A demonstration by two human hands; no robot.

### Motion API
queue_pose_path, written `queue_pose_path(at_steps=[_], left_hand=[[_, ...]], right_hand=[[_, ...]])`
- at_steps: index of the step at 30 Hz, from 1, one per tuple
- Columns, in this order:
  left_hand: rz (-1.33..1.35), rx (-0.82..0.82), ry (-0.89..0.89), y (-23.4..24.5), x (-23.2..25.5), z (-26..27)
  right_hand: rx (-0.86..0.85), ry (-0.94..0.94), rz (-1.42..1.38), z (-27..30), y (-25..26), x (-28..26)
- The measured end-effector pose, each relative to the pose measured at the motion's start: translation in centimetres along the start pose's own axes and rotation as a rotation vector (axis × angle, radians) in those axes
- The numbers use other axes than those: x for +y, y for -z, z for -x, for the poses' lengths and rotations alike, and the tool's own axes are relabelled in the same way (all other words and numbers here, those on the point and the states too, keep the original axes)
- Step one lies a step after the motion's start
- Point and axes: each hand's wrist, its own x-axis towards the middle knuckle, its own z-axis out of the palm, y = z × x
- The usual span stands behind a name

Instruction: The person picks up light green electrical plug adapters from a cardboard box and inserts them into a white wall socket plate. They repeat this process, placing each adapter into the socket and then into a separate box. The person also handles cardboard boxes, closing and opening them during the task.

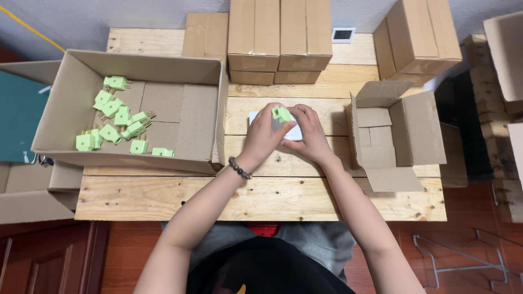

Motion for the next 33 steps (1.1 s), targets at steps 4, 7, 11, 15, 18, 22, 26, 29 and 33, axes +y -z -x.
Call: queue_pose_path(at_steps=[4,7,11,15,18,22,26,29,33], left_hand=[[-0.019,0.069,-0.125,-1.0,-1.4,1.3],[0.001,0.132,-0.143,-1.5,-2.8,1.4],[-0.016,0.195,-0.288,-1.8,-3.2,1.5],[0.025,0.216,-0.475,-1.5,-2.4,1.9],[0.042,0.192,-0.547,-2.7,-4.0,2.2],[-0.007,0.166,-0.623,-3.1,-3.4,3.2],[-0.031,0.078,-0.675,-2.8,-2.9,3.5],[-0.046,0.036,-0.634,-2.9,-3.5,2.9],[-0.164,0.071,-0.557,-2.0,-3.3,2.6]], right_hand=[[0.051,0.121,0.014,-0.1,1.3,-1.9],[0.082,0.281,-0.020,0.5,2.0,-2.8],[0.137,0.161,-0.177,2.0,0.8,-4.6],[0.255,0.041,-0.256,3.0,1.7,-8.3],[0.346,0.067,-0.160,3.3,2.2,-10.2],[0.395,0.127,-0.034,4.7,2.2,-10.3],[0.318,0.117,-0.066,5.0,4.9,-12.7],[0.359,0.042,-0.166,6.5,9.7,-13.6],[0.717,0.038,0.196,6.1,20.5,-13.1]])
